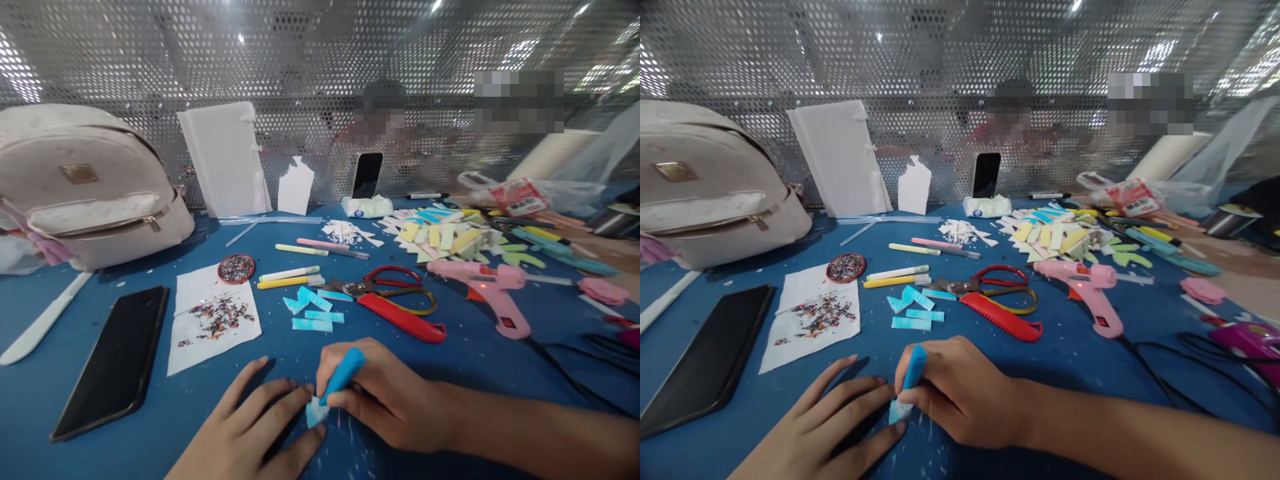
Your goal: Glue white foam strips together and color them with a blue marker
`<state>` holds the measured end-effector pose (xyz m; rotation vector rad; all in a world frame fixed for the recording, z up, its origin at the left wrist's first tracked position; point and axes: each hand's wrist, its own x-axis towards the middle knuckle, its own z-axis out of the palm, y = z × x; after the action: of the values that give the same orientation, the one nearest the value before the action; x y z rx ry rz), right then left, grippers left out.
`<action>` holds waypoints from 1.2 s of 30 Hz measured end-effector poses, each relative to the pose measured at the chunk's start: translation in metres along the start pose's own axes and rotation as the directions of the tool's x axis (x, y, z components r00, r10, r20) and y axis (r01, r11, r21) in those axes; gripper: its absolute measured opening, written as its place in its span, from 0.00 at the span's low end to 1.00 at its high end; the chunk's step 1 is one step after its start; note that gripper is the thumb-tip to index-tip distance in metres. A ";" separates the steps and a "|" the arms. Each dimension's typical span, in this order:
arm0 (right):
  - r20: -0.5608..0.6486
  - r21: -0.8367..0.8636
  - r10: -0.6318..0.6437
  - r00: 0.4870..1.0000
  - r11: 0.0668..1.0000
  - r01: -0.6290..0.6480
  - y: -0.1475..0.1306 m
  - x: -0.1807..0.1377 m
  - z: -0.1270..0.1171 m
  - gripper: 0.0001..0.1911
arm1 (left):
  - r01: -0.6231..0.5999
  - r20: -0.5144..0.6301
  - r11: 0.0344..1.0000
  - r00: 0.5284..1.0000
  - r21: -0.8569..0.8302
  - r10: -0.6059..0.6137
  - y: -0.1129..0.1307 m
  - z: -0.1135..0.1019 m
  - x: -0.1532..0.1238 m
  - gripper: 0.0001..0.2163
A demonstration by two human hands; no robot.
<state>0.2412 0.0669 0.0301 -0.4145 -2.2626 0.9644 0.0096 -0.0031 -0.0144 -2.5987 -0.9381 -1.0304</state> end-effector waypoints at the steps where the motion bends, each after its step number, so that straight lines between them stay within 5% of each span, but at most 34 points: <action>1: 0.002 -0.002 0.001 1.000 1.000 -0.001 0.000 0.000 0.000 0.15 | -0.006 0.008 1.000 1.000 0.002 0.006 0.000 0.000 0.000 0.12; 36: 0.055 -0.022 0.050 0.997 0.999 -0.049 -0.004 -0.001 -0.003 0.18 | 0.002 -0.012 1.000 1.000 -0.010 -0.002 0.000 -0.001 0.003 0.17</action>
<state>0.2440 0.0652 0.0340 -0.4595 -2.3240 0.9900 0.0105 -0.0022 -0.0120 -2.5967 -0.9355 -1.0525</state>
